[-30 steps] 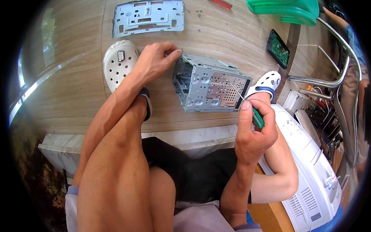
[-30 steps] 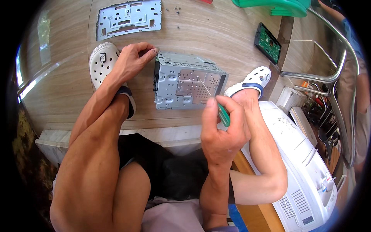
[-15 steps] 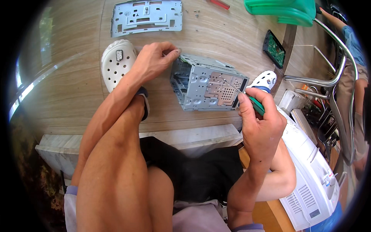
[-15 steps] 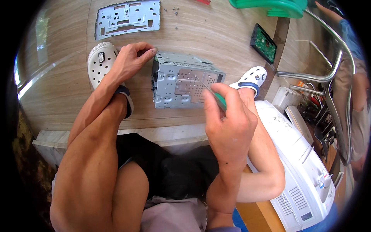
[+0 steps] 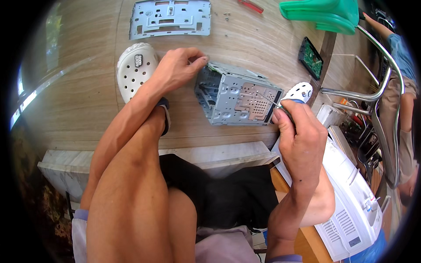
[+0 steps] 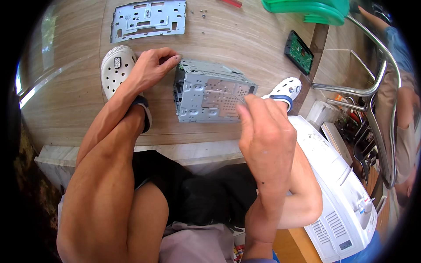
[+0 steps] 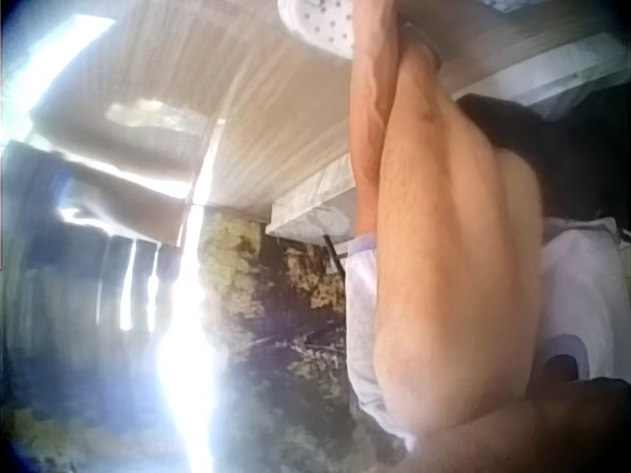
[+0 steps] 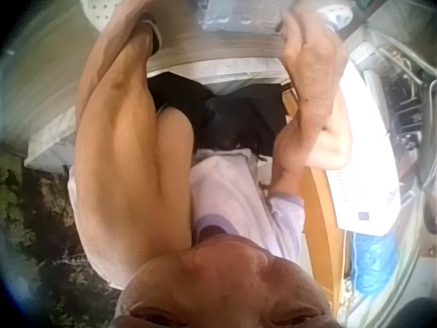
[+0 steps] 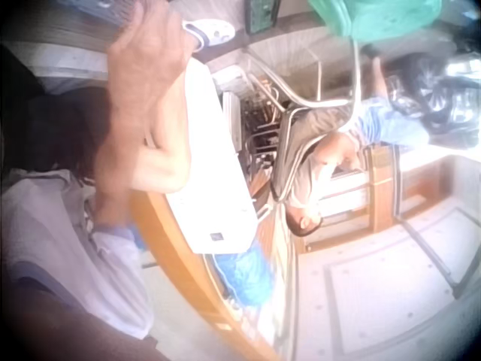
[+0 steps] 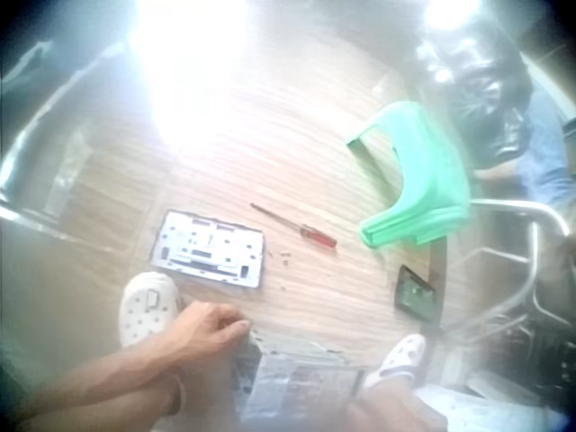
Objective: The person disassembles a car stereo by using a screwdriver to remove screws from the metal casing, then lifts off a metal panel and handles the internal components.
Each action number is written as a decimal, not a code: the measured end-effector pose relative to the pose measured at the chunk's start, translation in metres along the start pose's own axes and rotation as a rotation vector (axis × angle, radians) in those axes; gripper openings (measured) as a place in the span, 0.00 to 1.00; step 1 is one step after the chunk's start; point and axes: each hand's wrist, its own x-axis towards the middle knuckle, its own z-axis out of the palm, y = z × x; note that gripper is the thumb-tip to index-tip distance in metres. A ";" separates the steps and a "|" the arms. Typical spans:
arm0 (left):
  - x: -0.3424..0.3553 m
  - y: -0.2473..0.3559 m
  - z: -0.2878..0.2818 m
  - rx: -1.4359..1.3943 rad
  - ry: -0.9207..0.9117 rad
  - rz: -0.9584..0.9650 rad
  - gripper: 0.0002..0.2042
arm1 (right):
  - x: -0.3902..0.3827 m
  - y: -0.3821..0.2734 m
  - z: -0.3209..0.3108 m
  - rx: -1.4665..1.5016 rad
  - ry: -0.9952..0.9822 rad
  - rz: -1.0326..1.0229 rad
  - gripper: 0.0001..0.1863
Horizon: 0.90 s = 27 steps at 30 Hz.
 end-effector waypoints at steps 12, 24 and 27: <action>-0.016 0.020 -0.007 -0.007 0.199 0.138 0.12 | -0.006 -0.007 0.015 0.050 0.112 0.019 0.14; -0.020 0.106 0.018 0.545 -0.096 0.925 0.07 | -0.013 0.002 0.021 0.042 0.163 -0.021 0.11; -0.017 0.110 0.025 0.642 -0.087 0.957 0.07 | -0.014 -0.003 0.021 0.078 0.211 -0.008 0.09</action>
